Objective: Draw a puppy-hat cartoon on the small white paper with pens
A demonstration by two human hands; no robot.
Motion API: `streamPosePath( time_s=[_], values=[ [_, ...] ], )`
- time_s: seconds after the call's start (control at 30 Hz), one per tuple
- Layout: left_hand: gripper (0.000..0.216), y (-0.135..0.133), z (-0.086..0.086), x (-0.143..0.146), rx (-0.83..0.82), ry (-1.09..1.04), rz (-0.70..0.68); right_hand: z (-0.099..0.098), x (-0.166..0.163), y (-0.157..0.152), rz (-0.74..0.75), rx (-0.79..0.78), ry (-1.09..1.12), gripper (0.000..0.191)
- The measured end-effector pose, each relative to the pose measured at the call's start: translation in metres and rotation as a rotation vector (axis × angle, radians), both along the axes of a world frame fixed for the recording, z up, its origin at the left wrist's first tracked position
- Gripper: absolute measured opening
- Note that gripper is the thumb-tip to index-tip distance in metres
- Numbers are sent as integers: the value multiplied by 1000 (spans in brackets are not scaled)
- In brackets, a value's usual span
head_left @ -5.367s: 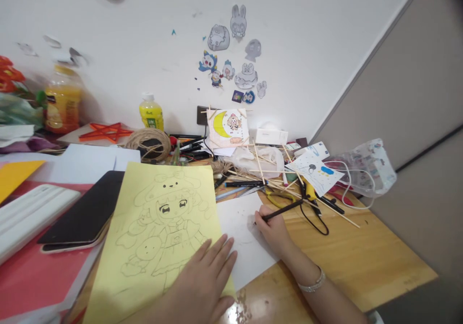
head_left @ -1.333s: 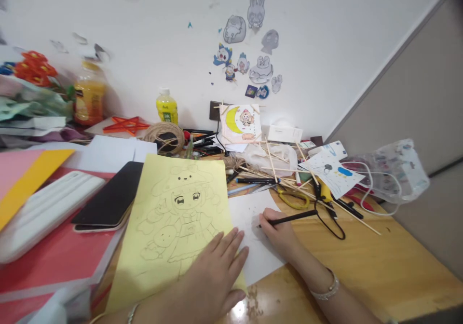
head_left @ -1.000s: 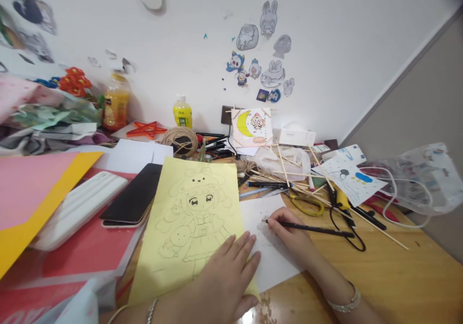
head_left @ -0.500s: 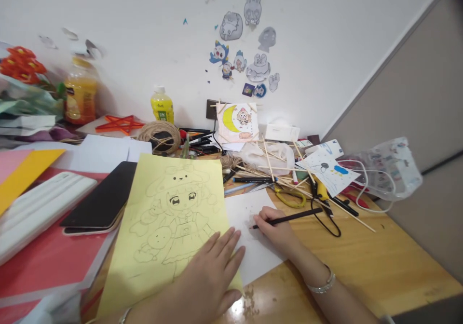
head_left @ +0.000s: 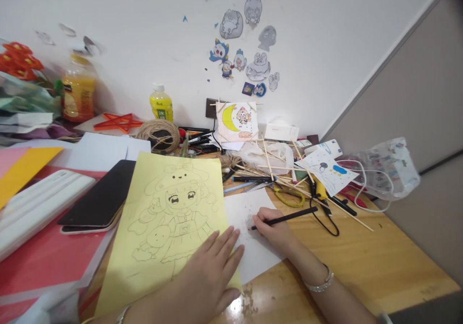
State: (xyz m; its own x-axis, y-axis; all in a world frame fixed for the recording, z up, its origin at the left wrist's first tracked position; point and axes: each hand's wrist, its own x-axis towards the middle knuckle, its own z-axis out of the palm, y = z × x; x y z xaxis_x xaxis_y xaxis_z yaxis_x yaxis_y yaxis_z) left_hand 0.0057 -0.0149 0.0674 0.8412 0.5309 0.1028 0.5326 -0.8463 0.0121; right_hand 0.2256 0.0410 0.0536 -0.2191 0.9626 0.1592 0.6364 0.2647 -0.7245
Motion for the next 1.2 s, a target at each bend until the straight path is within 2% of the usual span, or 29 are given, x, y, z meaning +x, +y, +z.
streamPosePath(
  time_s=[0.37, 0.6, 0.87, 1.2],
  values=[
    [57, -1, -13, -5, -25, -104, 2, 0, -1, 0, -6, 7, 67, 36],
    [62, -1, -29, -2, 0, -149, 21, -1, -1, 0, -6, 0, 72, 36],
    [62, -2, -25, -5, 18, -134, 12, 1, -1, -2, -19, -6, 31, 36],
    [59, -2, -44, -3, 34, -203, 33, 3, -2, -3, -49, 18, 36, 36]
  ],
)
